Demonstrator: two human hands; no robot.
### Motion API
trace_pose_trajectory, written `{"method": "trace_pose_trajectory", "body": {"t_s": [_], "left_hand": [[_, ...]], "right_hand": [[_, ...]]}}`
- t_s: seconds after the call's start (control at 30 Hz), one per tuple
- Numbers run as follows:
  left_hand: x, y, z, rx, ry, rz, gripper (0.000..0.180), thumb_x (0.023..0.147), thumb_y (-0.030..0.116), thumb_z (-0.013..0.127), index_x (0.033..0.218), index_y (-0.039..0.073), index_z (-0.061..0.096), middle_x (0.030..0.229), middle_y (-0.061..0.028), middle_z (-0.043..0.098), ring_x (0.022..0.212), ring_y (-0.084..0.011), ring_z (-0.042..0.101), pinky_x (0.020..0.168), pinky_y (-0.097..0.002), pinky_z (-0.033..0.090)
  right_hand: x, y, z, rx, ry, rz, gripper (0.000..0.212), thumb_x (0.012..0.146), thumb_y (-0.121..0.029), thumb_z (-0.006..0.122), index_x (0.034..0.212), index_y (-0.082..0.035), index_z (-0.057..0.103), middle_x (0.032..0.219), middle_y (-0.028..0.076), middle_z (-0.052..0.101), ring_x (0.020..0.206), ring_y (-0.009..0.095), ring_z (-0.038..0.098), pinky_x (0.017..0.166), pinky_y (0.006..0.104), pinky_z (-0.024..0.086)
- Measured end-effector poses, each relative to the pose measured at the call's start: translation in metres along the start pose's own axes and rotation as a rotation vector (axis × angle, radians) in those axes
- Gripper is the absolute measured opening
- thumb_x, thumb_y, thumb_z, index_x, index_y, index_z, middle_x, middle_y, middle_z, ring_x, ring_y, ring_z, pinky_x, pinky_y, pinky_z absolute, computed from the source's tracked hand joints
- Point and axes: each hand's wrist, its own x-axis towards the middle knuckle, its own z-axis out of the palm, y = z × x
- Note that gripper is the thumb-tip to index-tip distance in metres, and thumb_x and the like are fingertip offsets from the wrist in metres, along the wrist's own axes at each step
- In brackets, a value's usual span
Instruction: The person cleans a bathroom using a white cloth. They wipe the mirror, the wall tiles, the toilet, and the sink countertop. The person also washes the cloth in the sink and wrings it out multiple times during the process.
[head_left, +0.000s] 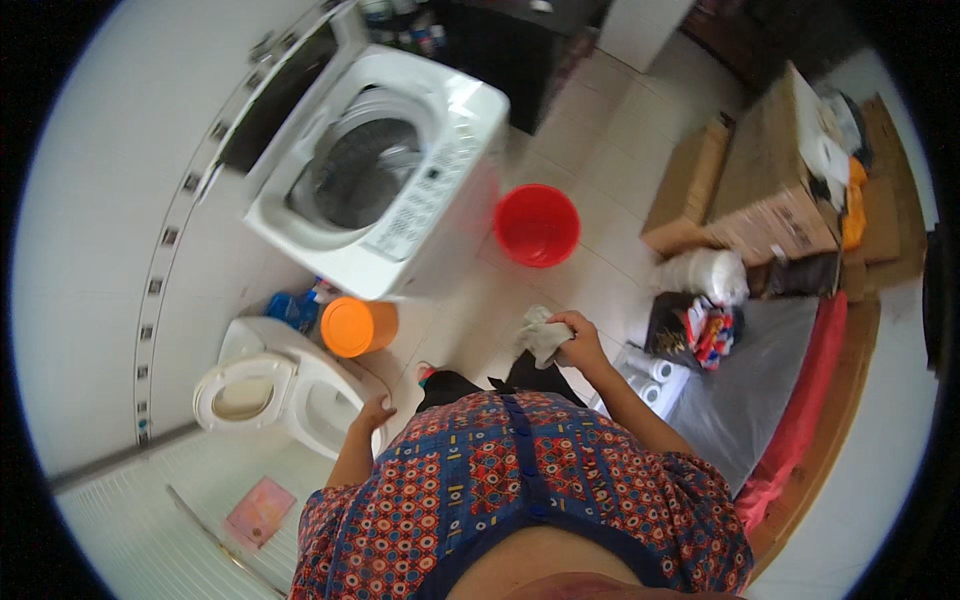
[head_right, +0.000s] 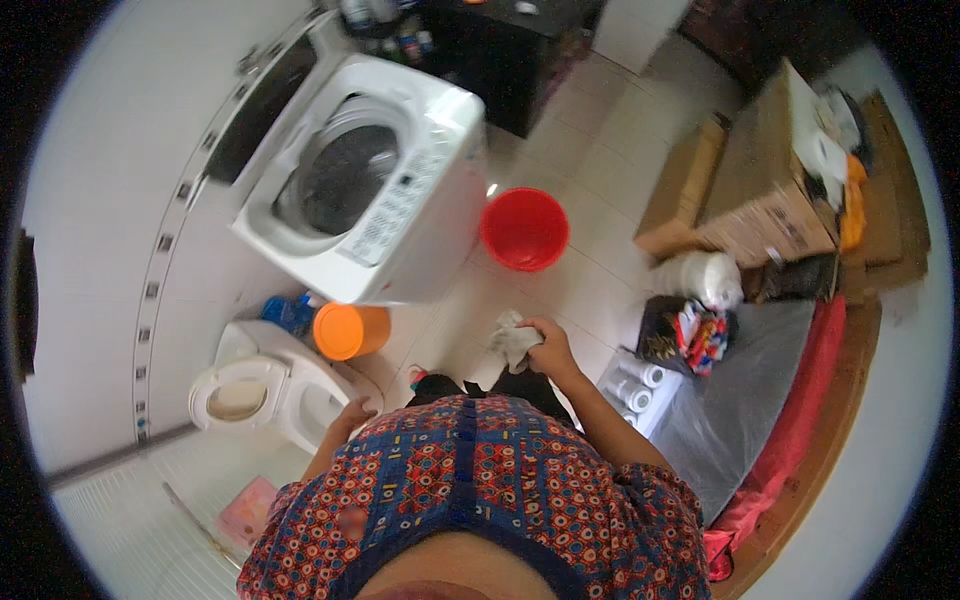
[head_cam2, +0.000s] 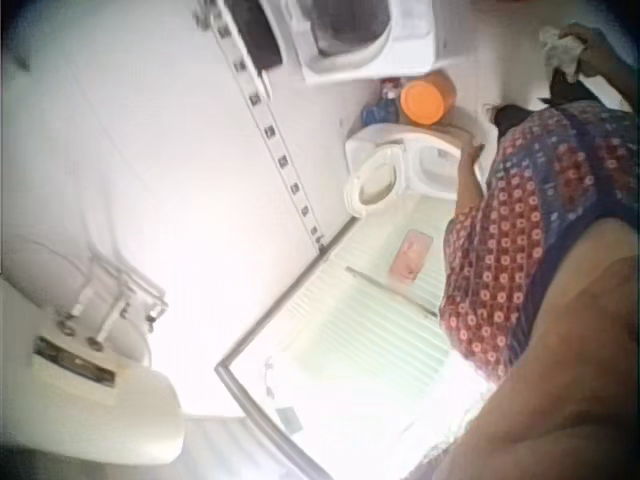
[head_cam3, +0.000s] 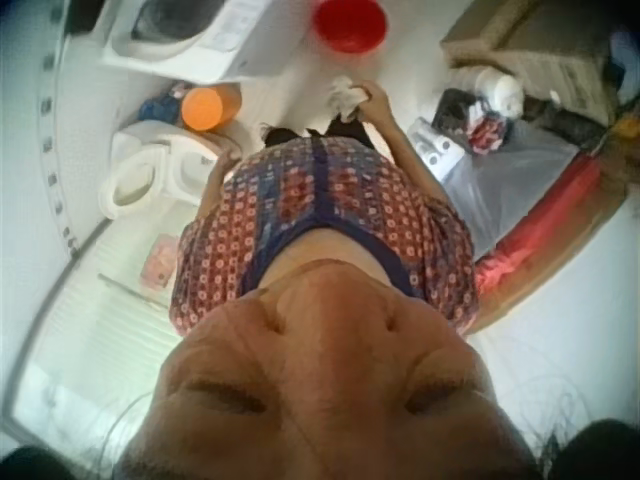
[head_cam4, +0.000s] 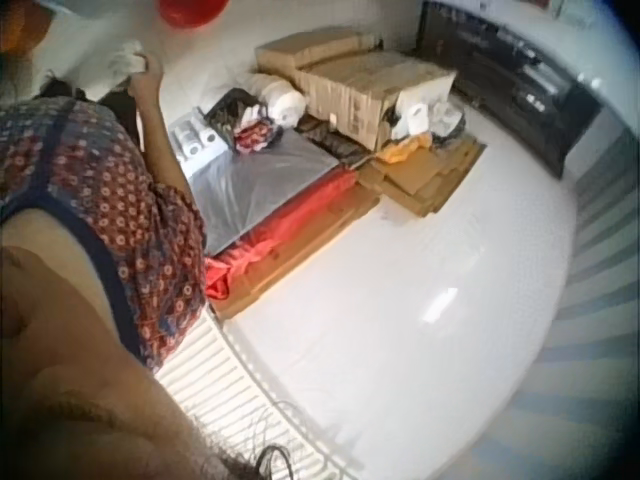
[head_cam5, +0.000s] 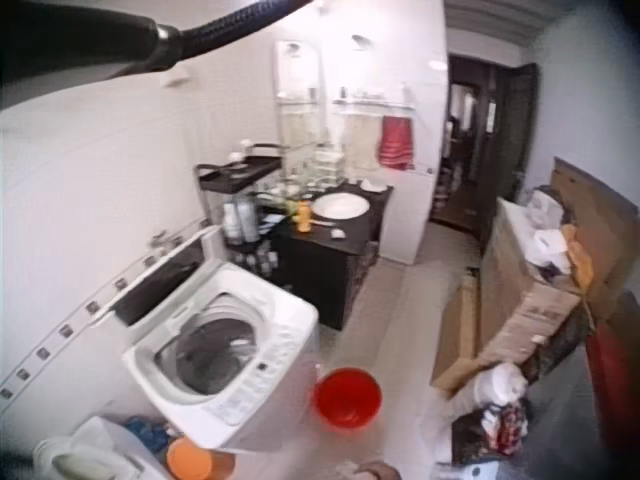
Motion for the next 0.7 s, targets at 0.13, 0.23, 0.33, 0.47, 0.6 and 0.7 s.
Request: {"method": "trace_pose_trajectory", "body": {"t_s": [0.13, 0.23, 0.33, 0.47, 0.6, 0.7], "left_hand": [[0.029, 0.091, 0.033, 0.199, -0.157, 0.136, 0.054, 0.079, 0.031, 0.067, 0.124, 0.003, 0.056, 0.121, -0.0215, 0.059, 0.115, -0.0338, 0.055, 0.098, -0.0396, 0.043], [0.062, 0.176, 0.038, 0.15, -0.111, 0.213, 0.048, 0.081, 0.028, 0.065, 0.122, 0.004, 0.058, 0.115, -0.0203, 0.062, 0.105, -0.0321, 0.06, 0.091, -0.0391, 0.048], [0.083, 0.244, 0.033, 0.106, -0.048, 0.326, 0.043, 0.083, 0.024, 0.063, 0.12, 0.004, 0.059, 0.11, -0.0178, 0.065, 0.097, -0.0297, 0.064, 0.085, -0.0379, 0.051], [0.115, 0.285, 0.024, 0.132, -0.088, 0.326, 0.042, 0.083, 0.025, 0.063, 0.119, 0.004, 0.06, 0.113, -0.0184, 0.064, 0.102, -0.0306, 0.063, 0.088, -0.0369, 0.05], [0.163, 0.292, 0.02, 0.348, -0.134, 0.343, 0.042, 0.082, 0.027, 0.063, 0.117, 0.003, 0.061, 0.113, -0.0185, 0.064, 0.102, -0.0313, 0.063, 0.089, -0.0376, 0.05], [0.231, 0.234, 0.001, 0.195, -0.186, 0.185, 0.046, 0.078, 0.031, 0.066, 0.113, 0.002, 0.063, 0.106, -0.0191, 0.066, 0.1, -0.0327, 0.064, 0.089, -0.0386, 0.049]], "right_hand": [[-0.006, 0.035, -0.105, -0.06, 0.273, 0.079, 0.042, 0.058, 0.008, 0.058, 0.097, -0.006, 0.066, 0.102, 0.012, 0.059, 0.099, 0.028, 0.058, 0.088, 0.0335, 0.047], [-0.006, 0.037, -0.165, -0.066, 0.409, 0.063, 0.041, 0.058, 0.006, 0.059, 0.096, -0.007, 0.066, 0.1, 0.012, 0.059, 0.096, 0.029, 0.058, 0.086, 0.0335, 0.047], [-0.003, 0.032, -0.204, -0.064, 0.452, -0.008, 0.042, 0.058, 0.008, 0.056, 0.096, -0.006, 0.066, 0.097, 0.013, 0.059, 0.095, 0.03, 0.058, 0.085, 0.0341, 0.047], [0.008, 0.03, -0.225, -0.014, 0.475, 0.006, 0.042, 0.06, 0.006, 0.053, 0.099, -0.004, 0.065, 0.099, 0.012, 0.059, 0.095, 0.025, 0.058, 0.086, 0.0307, 0.045], [0.023, 0.035, -0.235, 0.109, 0.51, 0.028, 0.043, 0.06, 0.005, 0.052, 0.1, -0.004, 0.064, 0.1, 0.012, 0.059, 0.094, 0.023, 0.058, 0.084, 0.0291, 0.045], [0.047, 0.014, -0.241, 0.09, 0.48, -0.006, 0.041, 0.061, 0.006, 0.052, 0.099, -0.003, 0.064, 0.096, 0.01, 0.061, 0.092, 0.021, 0.059, 0.083, 0.0292, 0.045]]}}
